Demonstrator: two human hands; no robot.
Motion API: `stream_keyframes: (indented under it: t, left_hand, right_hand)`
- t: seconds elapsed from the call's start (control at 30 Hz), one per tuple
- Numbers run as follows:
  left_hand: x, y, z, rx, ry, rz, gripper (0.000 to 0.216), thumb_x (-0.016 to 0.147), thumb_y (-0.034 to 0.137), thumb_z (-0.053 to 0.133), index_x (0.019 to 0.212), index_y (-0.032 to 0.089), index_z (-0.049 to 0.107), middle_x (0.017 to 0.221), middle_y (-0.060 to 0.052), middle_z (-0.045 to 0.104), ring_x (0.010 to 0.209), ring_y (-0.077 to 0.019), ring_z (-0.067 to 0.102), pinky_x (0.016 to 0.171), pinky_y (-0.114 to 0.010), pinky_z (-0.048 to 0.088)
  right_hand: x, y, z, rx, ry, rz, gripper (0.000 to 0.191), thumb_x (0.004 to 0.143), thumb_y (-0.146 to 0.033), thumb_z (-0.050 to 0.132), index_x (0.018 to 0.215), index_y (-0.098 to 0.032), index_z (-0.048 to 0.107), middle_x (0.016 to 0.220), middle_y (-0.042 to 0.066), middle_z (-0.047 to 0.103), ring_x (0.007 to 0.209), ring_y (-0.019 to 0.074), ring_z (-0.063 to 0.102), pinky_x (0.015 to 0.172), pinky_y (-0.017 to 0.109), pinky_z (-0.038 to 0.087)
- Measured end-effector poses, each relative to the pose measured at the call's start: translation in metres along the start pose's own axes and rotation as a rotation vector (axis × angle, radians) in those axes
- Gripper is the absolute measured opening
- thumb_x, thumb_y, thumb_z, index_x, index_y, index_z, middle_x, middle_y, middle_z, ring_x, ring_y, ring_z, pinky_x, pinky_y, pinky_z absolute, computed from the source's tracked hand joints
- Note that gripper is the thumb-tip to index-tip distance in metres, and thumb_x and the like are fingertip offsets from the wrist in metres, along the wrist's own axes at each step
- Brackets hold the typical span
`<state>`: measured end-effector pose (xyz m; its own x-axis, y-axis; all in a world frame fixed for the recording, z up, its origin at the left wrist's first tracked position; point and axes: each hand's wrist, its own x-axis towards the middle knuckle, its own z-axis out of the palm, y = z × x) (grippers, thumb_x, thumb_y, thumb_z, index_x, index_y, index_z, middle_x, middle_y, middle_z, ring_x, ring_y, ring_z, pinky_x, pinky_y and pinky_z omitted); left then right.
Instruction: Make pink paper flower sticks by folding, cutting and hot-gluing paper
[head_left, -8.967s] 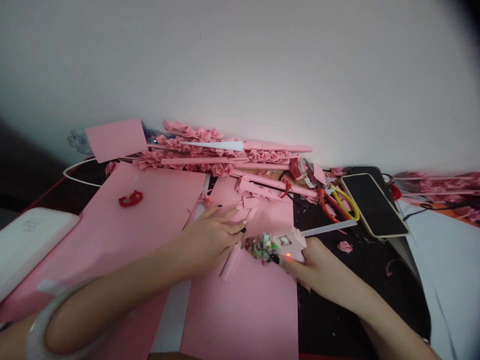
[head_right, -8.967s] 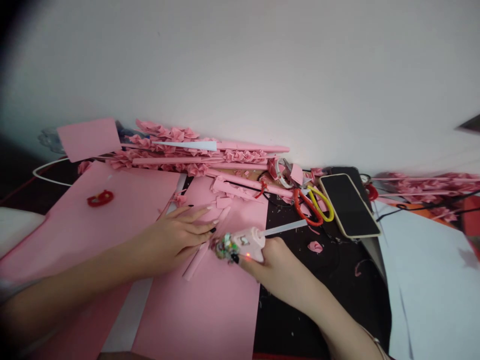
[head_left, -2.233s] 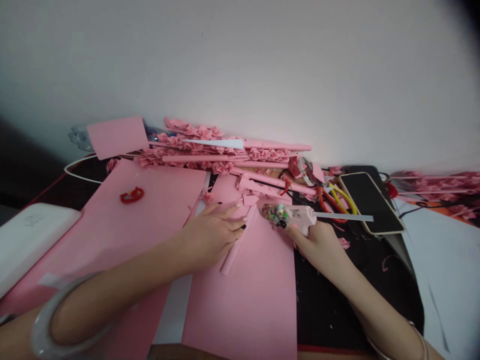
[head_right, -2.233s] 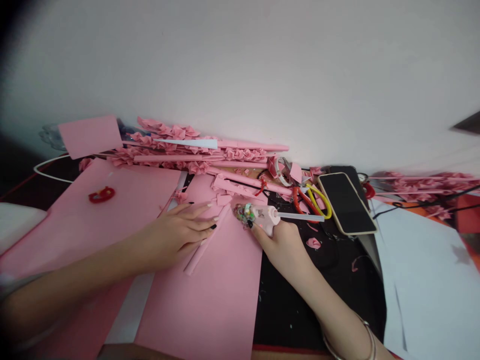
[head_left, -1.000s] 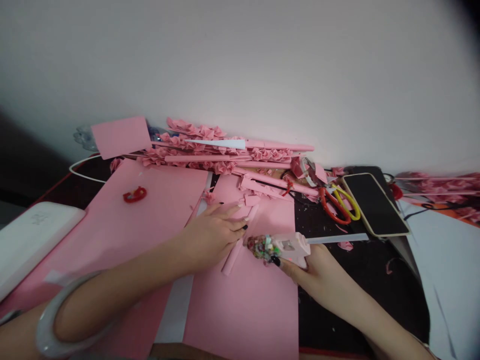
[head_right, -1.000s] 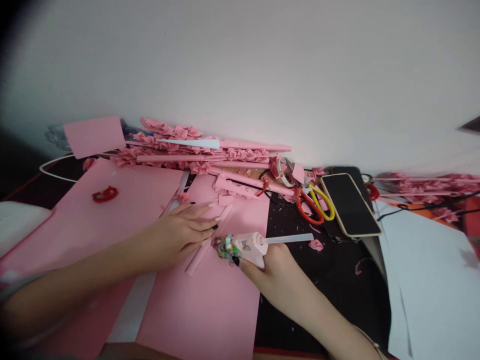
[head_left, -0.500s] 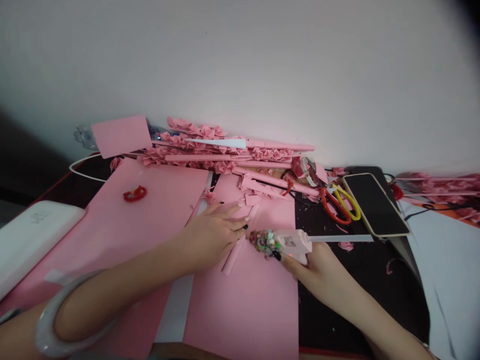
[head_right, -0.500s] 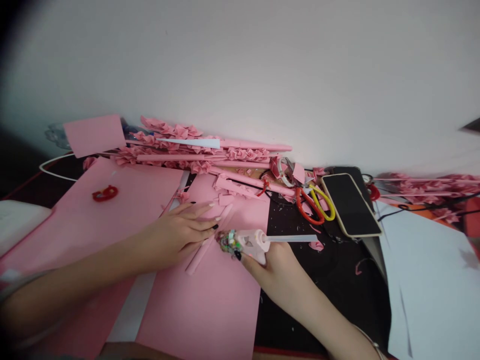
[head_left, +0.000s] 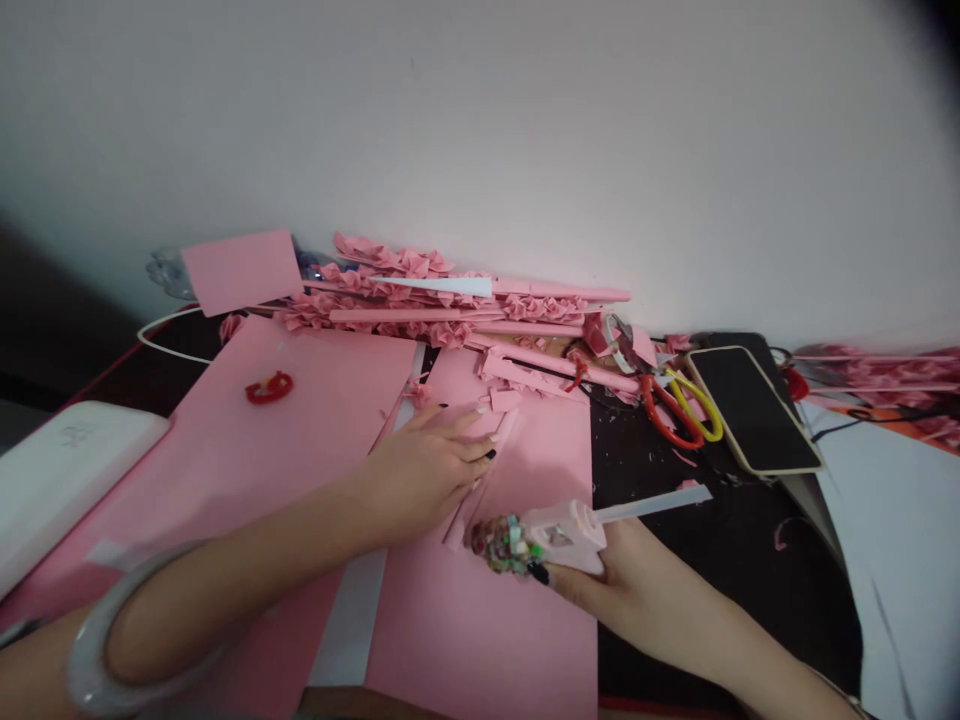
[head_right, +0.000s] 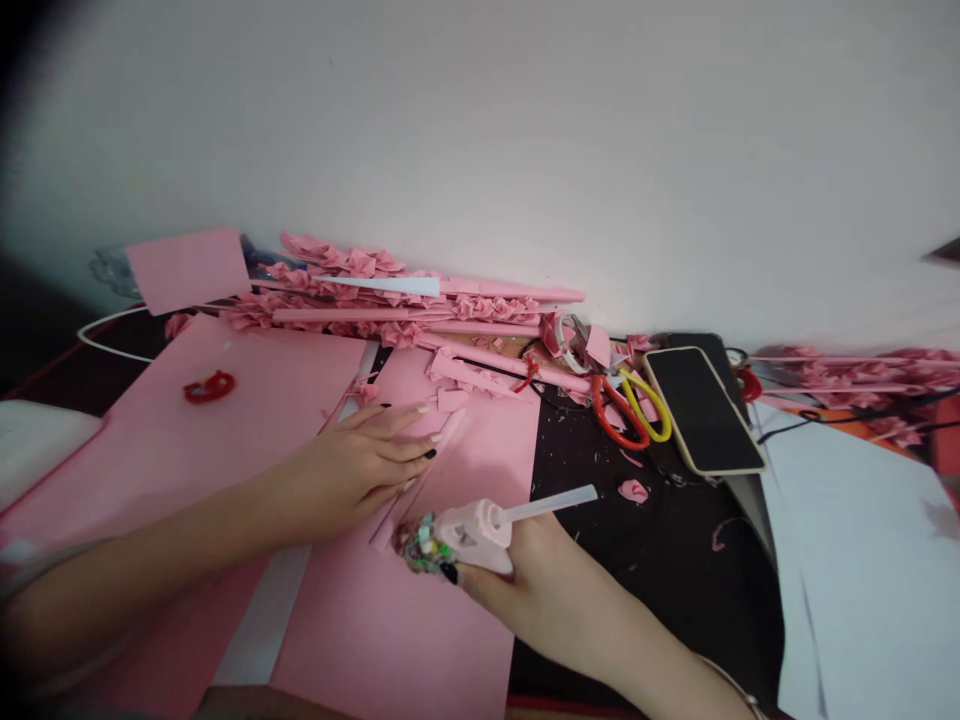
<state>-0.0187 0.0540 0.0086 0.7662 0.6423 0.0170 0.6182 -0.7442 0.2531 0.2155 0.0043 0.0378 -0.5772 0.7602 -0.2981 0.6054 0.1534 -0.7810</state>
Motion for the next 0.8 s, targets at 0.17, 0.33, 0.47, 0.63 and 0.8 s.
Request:
stream_keyframes:
  t: [0.17, 0.33, 0.47, 0.63, 0.8]
  left_hand:
    - [0.0, 0.0, 0.0, -0.005, 0.0, 0.007, 0.031, 0.086, 0.017, 0.045, 0.11, 0.022, 0.064, 0.126, 0.001, 0.06, 0.134, -0.0282, 0.031, 0.107, -0.05, 0.025]
    - [0.0, 0.001, 0.0, -0.007, 0.015, -0.015, 0.029, 0.089, 0.017, 0.044, 0.108, 0.024, 0.065, 0.128, 0.004, 0.058, 0.135, -0.0262, 0.029, 0.108, -0.048, 0.024]
    - [0.0, 0.0, 0.001, -0.006, 0.003, -0.01, 0.03, 0.089, 0.02, 0.044, 0.112, 0.025, 0.063, 0.127, 0.003, 0.058, 0.134, -0.0263, 0.031, 0.108, -0.049, 0.024]
    - [0.0, 0.0, 0.002, -0.006, 0.006, -0.01, 0.032, 0.088, 0.017, 0.044, 0.114, 0.024, 0.063, 0.13, 0.001, 0.056, 0.135, -0.028, 0.03, 0.108, -0.05, 0.024]
    - [-0.001, 0.0, 0.002, 0.008, -0.037, -0.022, 0.033, 0.089, 0.019, 0.043, 0.116, 0.025, 0.061, 0.132, 0.003, 0.054, 0.136, -0.0279, 0.026, 0.11, -0.05, 0.02]
  right_hand:
    - [0.002, 0.002, 0.0, -0.023, 0.131, 0.009, 0.012, 0.084, -0.011, 0.047, 0.083, -0.021, 0.054, 0.079, -0.003, 0.059, 0.074, 0.0134, 0.054, 0.067, 0.023, 0.044]
    - [0.0, 0.001, 0.0, 0.004, 0.059, -0.031, 0.013, 0.084, -0.011, 0.048, 0.081, -0.022, 0.056, 0.076, -0.004, 0.06, 0.069, 0.0118, 0.056, 0.064, 0.021, 0.045]
    - [0.002, 0.009, -0.004, -0.088, 0.217, -0.019, 0.009, 0.085, -0.016, 0.049, 0.085, -0.021, 0.057, 0.077, -0.001, 0.062, 0.073, 0.0155, 0.06, 0.065, 0.024, 0.048]
    - [0.002, 0.028, -0.023, -0.24, 0.446, -0.021, 0.015, 0.087, -0.024, 0.047, 0.095, -0.02, 0.06, 0.084, 0.005, 0.066, 0.091, 0.0244, 0.062, 0.077, 0.033, 0.048]
    - [-0.01, 0.032, -0.046, -0.384, 0.532, 0.055, 0.012, 0.085, -0.028, 0.052, 0.093, -0.02, 0.058, 0.086, 0.005, 0.065, 0.073, 0.0213, 0.062, 0.065, 0.031, 0.047]
